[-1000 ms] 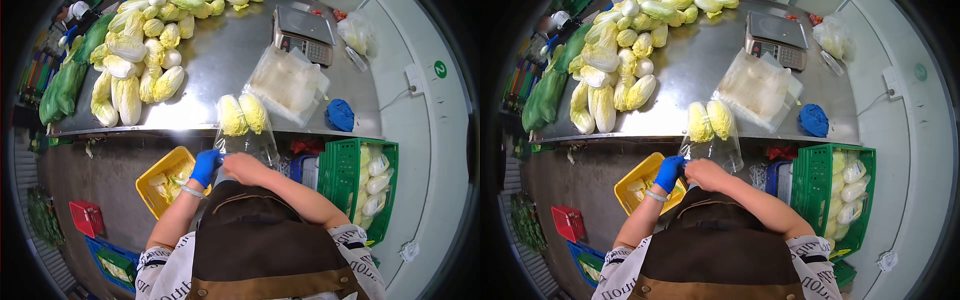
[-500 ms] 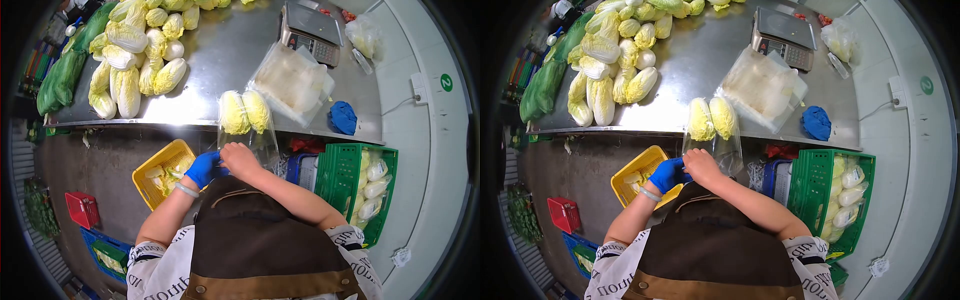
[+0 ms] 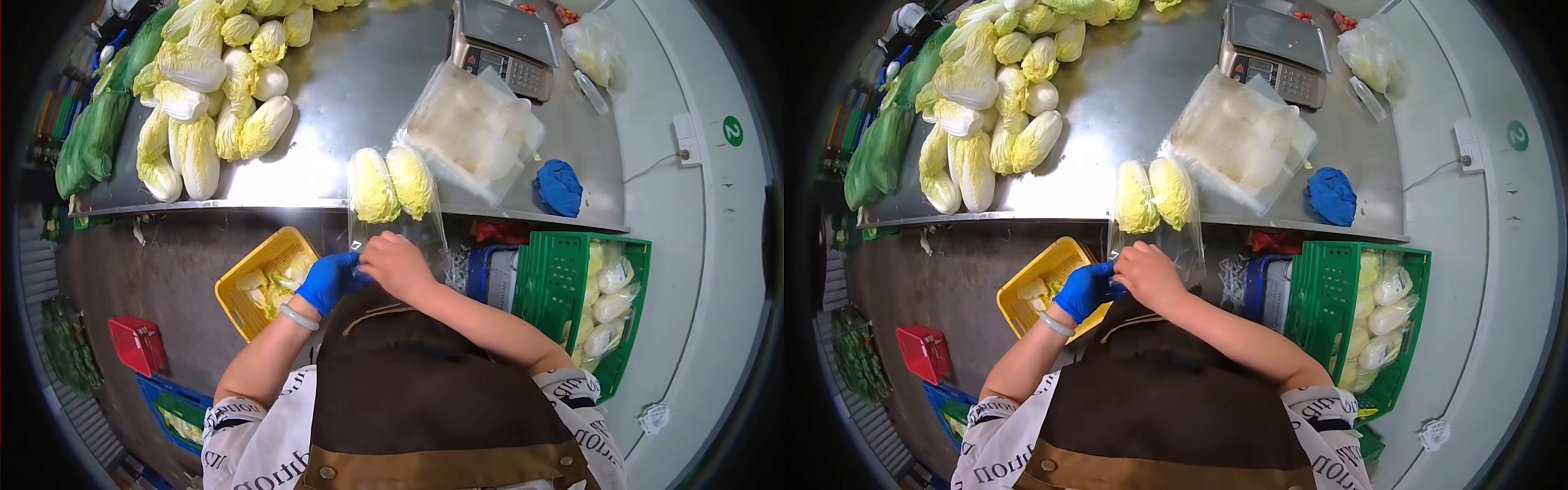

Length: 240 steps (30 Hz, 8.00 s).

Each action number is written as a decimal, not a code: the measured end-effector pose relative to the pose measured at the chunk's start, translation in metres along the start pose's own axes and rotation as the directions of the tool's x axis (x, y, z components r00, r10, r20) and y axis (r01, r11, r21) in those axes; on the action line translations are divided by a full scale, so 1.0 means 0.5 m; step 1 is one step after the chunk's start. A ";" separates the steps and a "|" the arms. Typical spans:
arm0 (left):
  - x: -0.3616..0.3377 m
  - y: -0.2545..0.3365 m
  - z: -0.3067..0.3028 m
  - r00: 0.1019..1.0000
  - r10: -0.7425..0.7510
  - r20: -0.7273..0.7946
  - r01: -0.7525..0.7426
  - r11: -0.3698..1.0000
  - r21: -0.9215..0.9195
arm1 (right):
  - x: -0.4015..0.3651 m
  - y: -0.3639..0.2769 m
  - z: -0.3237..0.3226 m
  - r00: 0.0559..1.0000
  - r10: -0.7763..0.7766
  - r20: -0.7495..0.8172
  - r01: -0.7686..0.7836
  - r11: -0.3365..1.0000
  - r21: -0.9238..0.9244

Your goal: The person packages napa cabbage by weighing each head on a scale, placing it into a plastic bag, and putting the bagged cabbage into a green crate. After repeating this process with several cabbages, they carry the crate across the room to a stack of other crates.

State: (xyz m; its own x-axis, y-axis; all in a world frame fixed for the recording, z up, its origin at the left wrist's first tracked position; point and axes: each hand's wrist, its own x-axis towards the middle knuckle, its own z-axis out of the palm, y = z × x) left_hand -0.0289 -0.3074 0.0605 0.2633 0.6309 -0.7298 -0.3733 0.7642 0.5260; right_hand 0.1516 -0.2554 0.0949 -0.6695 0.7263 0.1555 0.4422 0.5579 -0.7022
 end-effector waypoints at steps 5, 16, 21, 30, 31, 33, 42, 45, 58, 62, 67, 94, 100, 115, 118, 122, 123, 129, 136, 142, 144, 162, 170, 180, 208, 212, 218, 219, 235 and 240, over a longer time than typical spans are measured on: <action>-0.023 0.003 0.000 0.979 0.180 0.094 -0.202 0.902 0.381 | 0.013 0.017 0.045 0.974 -0.076 0.214 0.103 0.988 -0.116; -0.027 0.056 -0.034 0.981 0.098 0.168 -0.172 0.838 0.518 | -0.602 0.252 -0.094 0.357 0.632 0.688 -0.278 0.775 -0.568; 0.020 0.048 -0.056 0.603 0.787 0.132 -0.281 0.055 0.958 | -0.311 0.166 -0.159 0.916 0.400 0.034 -0.324 0.787 -0.525; 0.065 0.111 -0.035 0.715 0.581 0.390 -0.630 0.293 0.719 | -0.093 0.265 -0.152 0.920 0.316 0.230 -0.385 0.836 0.390; 0.076 0.129 -0.035 0.812 0.511 0.282 -0.559 0.540 0.629 | -0.077 0.275 -0.157 0.859 0.438 0.266 -0.506 0.645 0.572; 0.101 0.163 -0.023 0.921 0.366 0.134 -0.388 0.827 0.407 | -0.031 0.289 -0.156 0.747 0.597 0.294 -0.565 0.335 0.754; 0.237 0.102 -0.056 0.972 -0.026 -0.232 0.016 0.999 -0.048 | -0.030 0.334 -0.044 0.313 0.927 0.205 -0.658 0.056 0.751; 0.238 0.118 -0.065 0.970 -0.071 -0.234 0.061 0.997 -0.050 | 0.001 0.256 -0.100 0.641 0.675 -0.366 -0.627 0.735 0.257; 0.262 0.219 -0.003 0.735 0.659 0.160 -0.605 0.531 0.594 | 0.087 0.226 -0.170 0.882 0.467 -0.055 -0.467 0.884 0.027; 0.280 0.302 0.106 0.888 0.204 0.413 -0.360 0.867 0.345 | -0.039 0.244 -0.312 0.757 0.650 -0.074 -0.560 0.702 0.440; 0.255 0.200 0.390 0.862 0.104 0.496 -0.343 0.839 0.421 | -0.345 0.201 -0.399 0.493 0.853 -0.171 0.150 0.110 0.982; 0.343 -0.020 0.522 0.894 -0.144 0.425 -0.192 0.733 0.653 | -0.966 0.198 -0.440 0.032 0.347 -0.937 -0.995 0.099 0.002; 0.330 0.043 0.365 0.943 -0.111 0.314 -0.136 0.734 0.666 | -0.279 0.353 -0.405 0.563 0.630 -0.535 -0.668 0.728 0.154; 0.342 0.423 -0.336 0.454 0.888 -0.072 0.482 -0.178 0.858 | 0.032 0.473 -0.186 0.563 0.814 -0.141 -0.733 0.571 0.370; 0.313 0.468 -0.291 0.556 0.812 -0.180 0.386 -0.061 0.920 | 0.102 0.358 -0.219 0.783 0.508 -0.359 -0.596 0.779 -0.197; 0.322 0.457 -0.272 0.686 0.725 -0.063 0.023 0.065 0.998 | 0.180 0.314 -0.219 0.881 0.399 -0.255 -0.451 0.872 -0.192; 0.335 0.446 -0.273 0.741 0.672 0.000 -0.046 0.050 0.998 | 0.202 0.310 -0.214 0.906 0.383 -0.179 -0.414 0.891 -0.187; 0.348 0.652 -0.207 0.247 0.969 -0.002 -0.309 0.081 0.948 | 0.292 0.306 -0.241 0.963 0.213 0.168 -0.166 0.953 -0.254; 0.464 1.120 -0.235 -0.273 0.961 -0.035 -0.025 0.030 0.999 | 0.339 0.369 -0.250 0.946 0.142 0.290 -0.067 0.965 -0.254; 0.499 1.247 -0.239 -0.037 0.951 -0.308 0.082 0.310 0.947 | 0.402 0.425 -0.250 0.944 0.063 0.322 0.015 0.972 -0.234; 0.490 1.223 -0.250 -0.065 0.935 -0.349 -0.511 0.269 0.817 | 0.458 0.424 -0.284 0.979 0.003 0.202 0.061 0.949 -0.309; 0.426 1.101 -0.282 0.176 0.979 0.102 0.552 -0.183 0.814 | 0.653 0.698 -0.637 0.850 0.212 -0.482 -0.506 0.580 -0.638; 0.381 1.158 -0.357 0.030 0.973 -0.229 -0.324 0.226 0.919 | 0.509 0.817 -0.649 0.803 0.311 -0.509 -0.594 0.342 -0.728; 0.375 0.784 -0.026 0.514 0.848 -0.126 -0.499 0.415 0.761 | 0.524 0.857 -0.683 0.676 0.669 -0.309 -0.735 0.642 -0.217; 0.522 0.327 0.046 0.937 0.099 -0.335 -0.117 0.992 -0.036 | 0.150 0.528 -0.181 0.545 0.828 -0.130 -0.790 0.559 0.251; 0.516 0.344 0.028 0.997 0.016 -0.075 -0.001 0.981 0.196 | 0.194 0.511 -0.200 0.535 0.844 0.011 -0.814 0.513 0.272; 0.587 0.299 0.115 0.965 0.195 -0.175 -0.125 0.929 0.349 | 0.235 0.515 -0.181 0.616 0.785 0.068 -0.770 0.582 0.262; 0.584 0.303 0.129 0.966 0.178 -0.188 -0.101 0.928 0.359 | 0.237 0.511 -0.184 0.591 0.803 0.078 -0.794 0.561 0.235; 0.401 0.298 0.443 0.964 0.014 0.266 -0.101 0.943 0.318 | -0.001 0.469 -0.449 0.730 0.682 0.051 -0.570 0.566 0.596; 0.423 0.236 0.475 0.760 -0.201 0.619 -0.011 0.947 0.321 | -0.168 0.420 -0.528 0.642 0.761 0.096 -0.576 0.396 0.715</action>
State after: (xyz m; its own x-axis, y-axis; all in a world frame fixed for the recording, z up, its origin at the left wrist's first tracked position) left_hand 0.1944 -0.0521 0.0718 0.8253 0.4083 -0.3900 -0.0706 0.7599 0.6462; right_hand 0.4579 -0.0932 0.1178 -0.1502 0.8522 -0.5013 0.1342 -0.4848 -0.8643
